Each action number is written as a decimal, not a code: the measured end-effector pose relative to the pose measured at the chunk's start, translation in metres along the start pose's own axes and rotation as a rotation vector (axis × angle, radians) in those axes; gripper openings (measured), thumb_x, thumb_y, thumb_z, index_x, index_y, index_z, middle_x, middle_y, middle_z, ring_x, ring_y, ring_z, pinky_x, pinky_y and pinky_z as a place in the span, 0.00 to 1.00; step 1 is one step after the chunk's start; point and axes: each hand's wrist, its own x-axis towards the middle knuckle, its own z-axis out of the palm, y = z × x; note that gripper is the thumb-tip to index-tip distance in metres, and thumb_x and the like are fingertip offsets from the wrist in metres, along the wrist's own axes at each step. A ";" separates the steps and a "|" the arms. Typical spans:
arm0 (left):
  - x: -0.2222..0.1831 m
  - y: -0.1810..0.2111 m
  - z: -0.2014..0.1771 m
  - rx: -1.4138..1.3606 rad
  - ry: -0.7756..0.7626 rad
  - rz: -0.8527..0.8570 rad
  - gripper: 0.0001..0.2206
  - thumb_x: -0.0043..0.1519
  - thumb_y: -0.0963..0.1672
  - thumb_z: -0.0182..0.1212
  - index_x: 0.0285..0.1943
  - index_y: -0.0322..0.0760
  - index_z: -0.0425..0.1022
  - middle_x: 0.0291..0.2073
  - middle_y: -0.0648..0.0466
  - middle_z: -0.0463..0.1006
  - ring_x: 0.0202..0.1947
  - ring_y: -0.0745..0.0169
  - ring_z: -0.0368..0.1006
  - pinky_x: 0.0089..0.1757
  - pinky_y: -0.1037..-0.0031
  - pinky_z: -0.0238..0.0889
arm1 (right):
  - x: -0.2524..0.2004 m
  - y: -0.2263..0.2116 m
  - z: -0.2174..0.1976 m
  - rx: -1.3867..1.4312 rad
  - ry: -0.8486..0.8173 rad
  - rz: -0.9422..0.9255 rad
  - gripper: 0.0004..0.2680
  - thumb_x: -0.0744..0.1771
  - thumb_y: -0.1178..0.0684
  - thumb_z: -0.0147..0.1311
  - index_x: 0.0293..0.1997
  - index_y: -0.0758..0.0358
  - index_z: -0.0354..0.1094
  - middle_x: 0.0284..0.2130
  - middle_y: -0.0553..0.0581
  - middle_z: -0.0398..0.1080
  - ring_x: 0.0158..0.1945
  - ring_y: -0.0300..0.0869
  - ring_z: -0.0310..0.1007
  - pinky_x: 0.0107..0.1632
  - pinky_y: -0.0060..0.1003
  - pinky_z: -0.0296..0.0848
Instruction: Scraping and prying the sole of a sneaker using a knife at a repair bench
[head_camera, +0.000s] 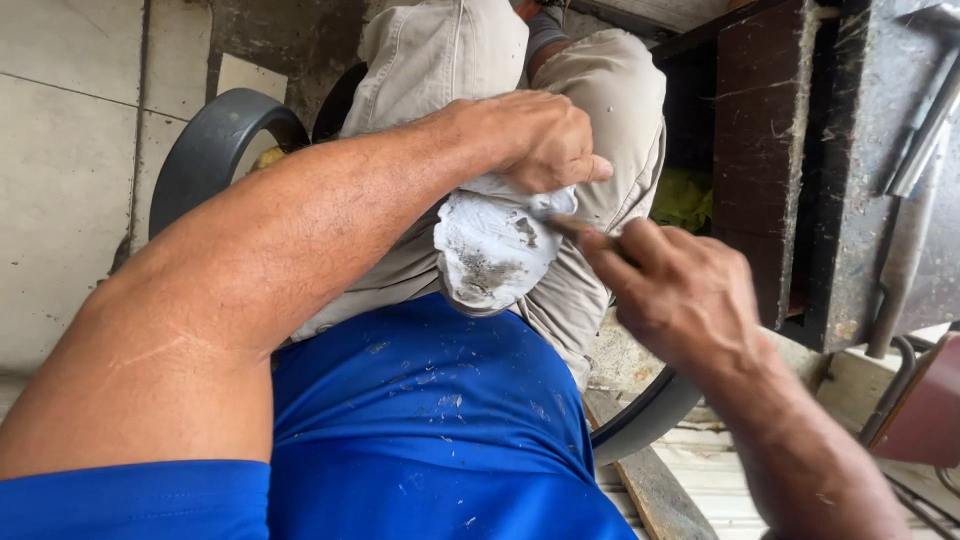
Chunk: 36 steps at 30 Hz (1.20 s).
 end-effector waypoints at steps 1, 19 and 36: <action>0.002 -0.002 0.002 0.005 -0.003 0.013 0.30 0.73 0.59 0.42 0.34 0.36 0.79 0.37 0.41 0.81 0.37 0.39 0.76 0.43 0.51 0.65 | -0.009 0.004 -0.005 -0.006 -0.005 0.012 0.13 0.66 0.59 0.58 0.57 0.52 0.70 0.30 0.50 0.61 0.23 0.40 0.62 0.19 0.36 0.64; 0.010 -0.005 -0.003 -0.017 -0.019 -0.031 0.31 0.76 0.59 0.39 0.22 0.41 0.62 0.23 0.54 0.69 0.24 0.55 0.65 0.36 0.58 0.63 | -0.005 0.007 -0.013 -0.001 -0.080 0.076 0.15 0.65 0.58 0.58 0.57 0.48 0.70 0.30 0.50 0.61 0.22 0.42 0.62 0.17 0.38 0.63; 0.016 -0.008 0.004 0.084 0.035 -0.024 0.32 0.75 0.59 0.38 0.29 0.37 0.75 0.36 0.46 0.80 0.35 0.44 0.75 0.42 0.53 0.66 | 0.000 -0.006 -0.009 -0.024 -0.146 0.200 0.13 0.66 0.57 0.56 0.56 0.44 0.69 0.27 0.50 0.60 0.22 0.43 0.63 0.14 0.39 0.62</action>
